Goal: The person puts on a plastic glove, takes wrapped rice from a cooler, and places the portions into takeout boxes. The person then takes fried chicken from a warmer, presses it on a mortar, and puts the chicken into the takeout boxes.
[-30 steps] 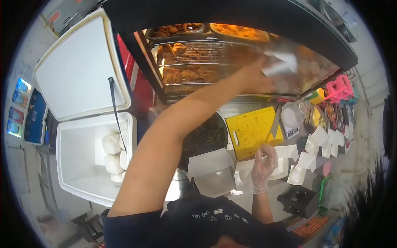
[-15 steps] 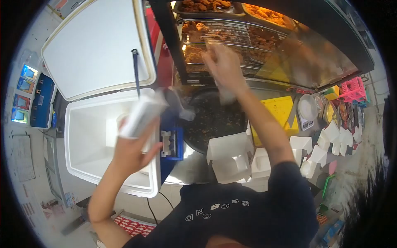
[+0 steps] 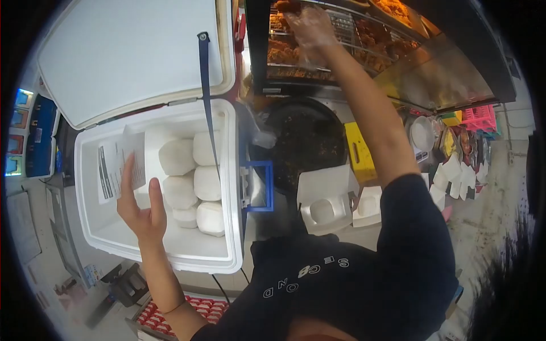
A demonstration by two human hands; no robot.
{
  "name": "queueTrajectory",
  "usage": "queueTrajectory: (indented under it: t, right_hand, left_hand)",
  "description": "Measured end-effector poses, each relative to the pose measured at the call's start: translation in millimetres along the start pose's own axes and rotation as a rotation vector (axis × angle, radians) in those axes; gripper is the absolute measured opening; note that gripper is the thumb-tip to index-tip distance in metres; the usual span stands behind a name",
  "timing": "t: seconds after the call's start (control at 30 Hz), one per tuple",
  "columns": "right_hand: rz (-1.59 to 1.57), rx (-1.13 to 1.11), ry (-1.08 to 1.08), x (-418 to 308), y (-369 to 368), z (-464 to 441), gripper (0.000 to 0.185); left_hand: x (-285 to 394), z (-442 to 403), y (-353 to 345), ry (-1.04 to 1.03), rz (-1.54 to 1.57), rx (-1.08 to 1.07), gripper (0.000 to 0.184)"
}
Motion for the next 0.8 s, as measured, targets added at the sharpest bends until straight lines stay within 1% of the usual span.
queueTrajectory:
  t: [0.03, 0.07, 0.1, 0.17, 0.2, 0.23, 0.3, 0.33, 0.4, 0.43, 0.5, 0.53, 0.6, 0.63, 0.7, 0.73, 0.8]
  right_hand:
    - [-0.264, 0.336, -0.243, 28.6, -40.4, 14.2, 0.085]
    - [-0.568, 0.327, -0.256, 26.3, 16.8, 40.1, 0.084]
    - [-0.867, 0.171, -0.274, 14.3, 61.6, 65.8, 0.083]
    - [-1.409, -0.098, -0.46, 2.0, 77.1, 107.1, 0.082]
    - [-1.804, -0.17, -0.639, -0.6, 60.0, 125.7, 0.078]
    - [-1.798, -0.161, -0.648, 0.0, 62.0, 138.1, 0.078]
    - [-2.195, -0.112, -0.743, -7.2, 64.9, 156.7, 0.056]
    - [-2.198, -0.111, -0.742, -8.6, 62.6, 163.1, 0.056]
    - [-2.499, -0.075, -0.705, -13.1, 60.7, 172.4, 0.051]
    - [-2.5, -0.072, -0.706, -13.0, 65.7, 178.0, 0.051]
    - [-2.801, -0.104, -0.449, -19.9, 88.5, 184.3, 0.045]
    - [-2.8, -0.103, -0.452, -21.9, 90.0, 188.6, 0.045]
    - [-2.688, -0.204, -0.502, -32.3, 86.8, 194.0, 0.041]
    - [-2.689, -0.206, -0.51, -35.2, 80.2, 197.2, 0.041]
    - [-2.616, -0.14, -0.696, -34.5, 57.1, 210.2, 0.039]
    - [-2.612, -0.141, -0.709, -34.4, 56.7, 216.0, 0.039]
    - [-2.333, -0.273, -0.749, -35.1, 52.6, 234.7, 0.037]
  left_hand:
    - [-0.8, -0.6, 0.9, -0.005, 0.007, 0.015, 0.047]
    - [-3.1, 0.6, 2.1, 0.007, 0.004, 0.015, 0.047]
    - [-4.5, 2.1, 2.7, 0.019, 0.001, 0.007, 0.048]
    - [-1.9, 0.9, -0.2, 0.013, 0.013, 0.001, 0.048]
    - [-0.1, 1.5, -1.8, 0.013, 0.018, -0.019, 0.048]
    - [0.7, 2.0, -3.3, 0.006, 0.027, -0.023, 0.048]
    - [-1.3, 3.0, -4.6, 0.026, 0.023, -0.027, 0.048]
    - [-0.8, 3.3, -4.4, 0.024, 0.02, -0.027, 0.048]
    - [-0.9, 2.7, -5.0, 0.027, -0.006, -0.024, 0.048]
    - [-1.8, 3.0, -5.0, 0.024, -0.006, -0.025, 0.048]
    - [-5.9, 4.9, -5.9, 0.061, 0.045, -0.04, 0.048]
    - [-5.3, 5.3, -6.2, 0.061, 0.047, -0.042, 0.048]
    - [-5.4, 5.2, -6.6, 0.068, 0.049, -0.041, 0.048]
    - [-5.2, 5.1, -7.0, 0.071, 0.048, -0.046, 0.048]
    - [-2.1, 4.0, -7.1, 0.036, 0.021, -0.039, 0.048]
    - [-2.9, 3.6, -8.0, 0.04, 0.025, -0.046, 0.048]
    - [-5.4, 5.6, -5.5, 0.044, 0.022, -0.033, 0.048]
Point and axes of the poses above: each hand's wrist, its own z-axis away from the middle knuckle, its own y-axis out of the back of the hand, x = y × z, the point moved 6 cm from there along -z, towards the middle knuckle, and after that the axes turned 2 degrees about z, right-handed, at the moved point
